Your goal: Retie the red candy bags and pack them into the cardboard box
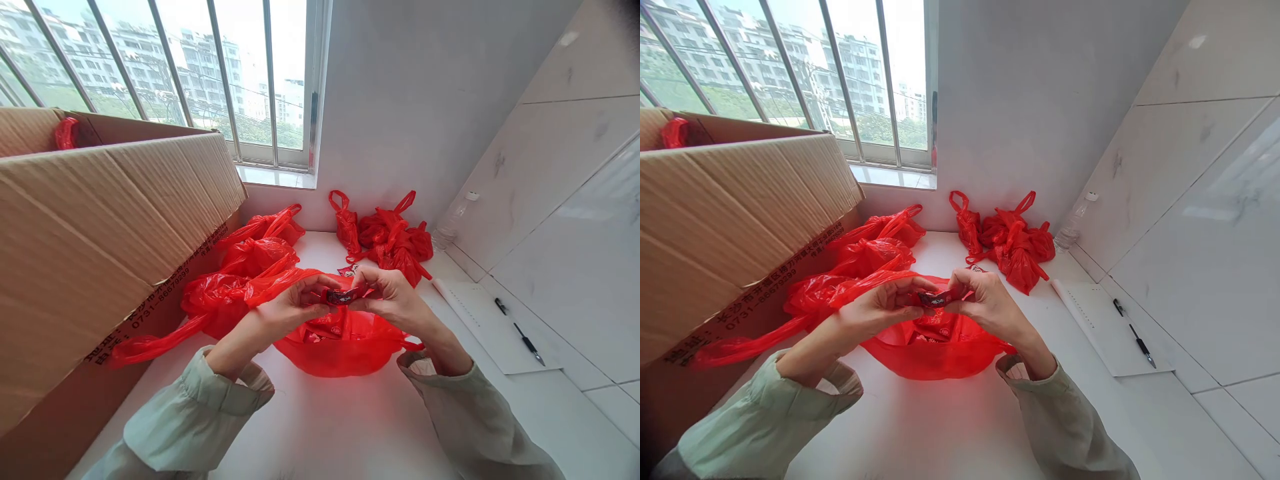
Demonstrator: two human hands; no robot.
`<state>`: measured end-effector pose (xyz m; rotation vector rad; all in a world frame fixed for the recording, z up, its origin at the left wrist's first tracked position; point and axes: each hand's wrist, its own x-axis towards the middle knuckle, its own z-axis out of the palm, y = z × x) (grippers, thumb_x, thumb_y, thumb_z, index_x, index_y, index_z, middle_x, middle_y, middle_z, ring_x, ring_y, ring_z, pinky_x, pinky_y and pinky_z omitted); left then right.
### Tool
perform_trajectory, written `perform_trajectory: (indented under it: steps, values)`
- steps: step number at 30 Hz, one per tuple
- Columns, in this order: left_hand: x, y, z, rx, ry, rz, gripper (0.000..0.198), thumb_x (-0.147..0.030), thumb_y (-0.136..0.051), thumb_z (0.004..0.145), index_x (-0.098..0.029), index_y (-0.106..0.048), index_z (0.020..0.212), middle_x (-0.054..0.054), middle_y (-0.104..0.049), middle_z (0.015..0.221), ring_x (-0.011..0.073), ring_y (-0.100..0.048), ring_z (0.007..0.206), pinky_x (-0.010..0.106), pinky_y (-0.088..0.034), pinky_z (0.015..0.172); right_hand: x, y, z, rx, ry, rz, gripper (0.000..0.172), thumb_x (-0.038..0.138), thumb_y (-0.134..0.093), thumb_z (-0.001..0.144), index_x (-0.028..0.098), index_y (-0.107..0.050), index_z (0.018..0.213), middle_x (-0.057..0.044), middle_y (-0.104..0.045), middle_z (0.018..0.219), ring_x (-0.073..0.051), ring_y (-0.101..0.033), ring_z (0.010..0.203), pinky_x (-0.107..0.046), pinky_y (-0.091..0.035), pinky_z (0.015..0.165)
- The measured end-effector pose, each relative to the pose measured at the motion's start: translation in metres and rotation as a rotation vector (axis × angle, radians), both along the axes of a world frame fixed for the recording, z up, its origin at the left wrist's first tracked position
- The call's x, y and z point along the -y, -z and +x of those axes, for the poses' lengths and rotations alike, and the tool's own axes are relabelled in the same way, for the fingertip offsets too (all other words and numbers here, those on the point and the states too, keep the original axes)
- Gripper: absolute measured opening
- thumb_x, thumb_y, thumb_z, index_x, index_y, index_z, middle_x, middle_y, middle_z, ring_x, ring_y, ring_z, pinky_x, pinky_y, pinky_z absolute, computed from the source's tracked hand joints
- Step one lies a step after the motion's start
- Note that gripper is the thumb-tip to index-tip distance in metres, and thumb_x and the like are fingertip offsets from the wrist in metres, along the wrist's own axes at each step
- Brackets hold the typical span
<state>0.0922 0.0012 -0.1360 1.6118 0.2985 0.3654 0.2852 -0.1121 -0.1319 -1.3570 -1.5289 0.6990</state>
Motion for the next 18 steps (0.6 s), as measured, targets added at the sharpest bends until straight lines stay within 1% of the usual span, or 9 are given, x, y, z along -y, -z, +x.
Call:
perform_trajectory:
  steps: [2,4,5,7,8,10,12,14,18]
  values:
    - [-0.001,-0.005,-0.005,-0.036,0.128,-0.048,0.054,-0.031,-0.078,0.081,-0.026,-0.056,0.13,0.008,-0.062,0.125,0.0262,-0.062,0.114,0.042,-0.051,0.097,0.001,-0.001,0.0,0.144,0.023,0.105,0.017,0.005,-0.054,0.078,0.021,-0.054,0.074,0.001,-0.062,0.078,-0.015,-0.057,0.076,-0.028,-0.046,0.067]
    - [-0.001,-0.009,-0.009,-0.086,0.219,-0.11,0.061,-0.03,-0.08,0.079,-0.028,-0.054,0.134,0.008,-0.06,0.128,0.0247,-0.061,0.114,0.039,-0.051,0.096,0.002,-0.001,0.0,0.224,0.014,0.186,0.023,-0.001,-0.046,0.076,0.021,-0.05,0.071,-0.001,-0.063,0.08,-0.015,-0.058,0.078,-0.028,-0.047,0.068]
    - [0.0,-0.01,-0.009,-0.096,0.226,-0.137,0.058,-0.032,-0.08,0.08,-0.028,-0.055,0.132,0.007,-0.061,0.125,0.0232,-0.062,0.11,0.037,-0.051,0.093,0.002,0.0,-0.001,0.235,0.006,0.217,0.024,-0.001,-0.045,0.075,0.021,-0.048,0.07,-0.001,-0.064,0.082,-0.016,-0.059,0.08,-0.029,-0.047,0.068]
    - [0.002,-0.009,-0.007,-0.105,0.174,-0.179,0.054,-0.037,-0.08,0.08,-0.026,-0.058,0.128,0.005,-0.065,0.114,0.02,-0.065,0.097,0.032,-0.052,0.082,0.001,0.001,-0.003,0.23,0.008,0.261,0.024,-0.001,-0.047,0.076,0.021,-0.047,0.069,-0.001,-0.064,0.082,-0.016,-0.06,0.08,-0.029,-0.049,0.07]
    - [0.003,-0.006,-0.005,-0.115,0.134,-0.188,0.054,-0.039,-0.081,0.078,-0.025,-0.058,0.126,0.004,-0.066,0.106,0.0186,-0.065,0.09,0.03,-0.051,0.075,0.0,0.001,-0.004,0.225,0.021,0.273,0.023,-0.001,-0.048,0.076,0.021,-0.047,0.069,-0.001,-0.065,0.083,-0.016,-0.061,0.081,-0.029,-0.05,0.07]
    - [0.006,0.0,0.0,-0.135,0.092,-0.178,0.053,-0.04,-0.082,0.077,-0.023,-0.058,0.121,0.003,-0.068,0.094,0.0171,-0.064,0.082,0.028,-0.047,0.07,-0.001,0.002,-0.006,0.222,0.051,0.282,0.023,0.0,-0.048,0.076,0.022,-0.048,0.07,-0.002,-0.065,0.084,-0.017,-0.062,0.084,-0.03,-0.051,0.071]
    - [0.009,0.006,0.004,-0.129,0.09,-0.167,0.046,-0.041,-0.081,0.078,-0.021,-0.059,0.113,0.002,-0.067,0.089,0.0165,-0.063,0.081,0.027,-0.045,0.069,-0.002,0.003,-0.008,0.228,0.065,0.281,0.023,0.0,-0.048,0.076,0.022,-0.05,0.071,-0.002,-0.065,0.087,-0.018,-0.062,0.09,-0.03,-0.052,0.072]
    - [0.012,0.01,0.007,-0.1,0.118,-0.176,0.039,-0.042,-0.079,0.079,-0.019,-0.06,0.104,0.002,-0.066,0.09,0.0163,-0.061,0.083,0.028,-0.045,0.072,-0.002,0.004,-0.01,0.225,0.062,0.283,0.023,-0.001,-0.047,0.075,0.022,-0.051,0.071,-0.003,-0.065,0.089,-0.019,-0.062,0.095,-0.031,-0.052,0.074]
    - [0.016,0.012,0.009,-0.055,0.146,-0.158,0.031,-0.044,-0.075,0.082,-0.017,-0.063,0.091,0.001,-0.06,0.084,0.0156,-0.057,0.08,0.03,-0.047,0.076,-0.001,0.004,-0.011,0.218,0.043,0.286,0.023,0.0,-0.047,0.077,0.022,-0.053,0.071,-0.003,-0.065,0.09,-0.02,-0.063,0.099,-0.031,-0.052,0.074]
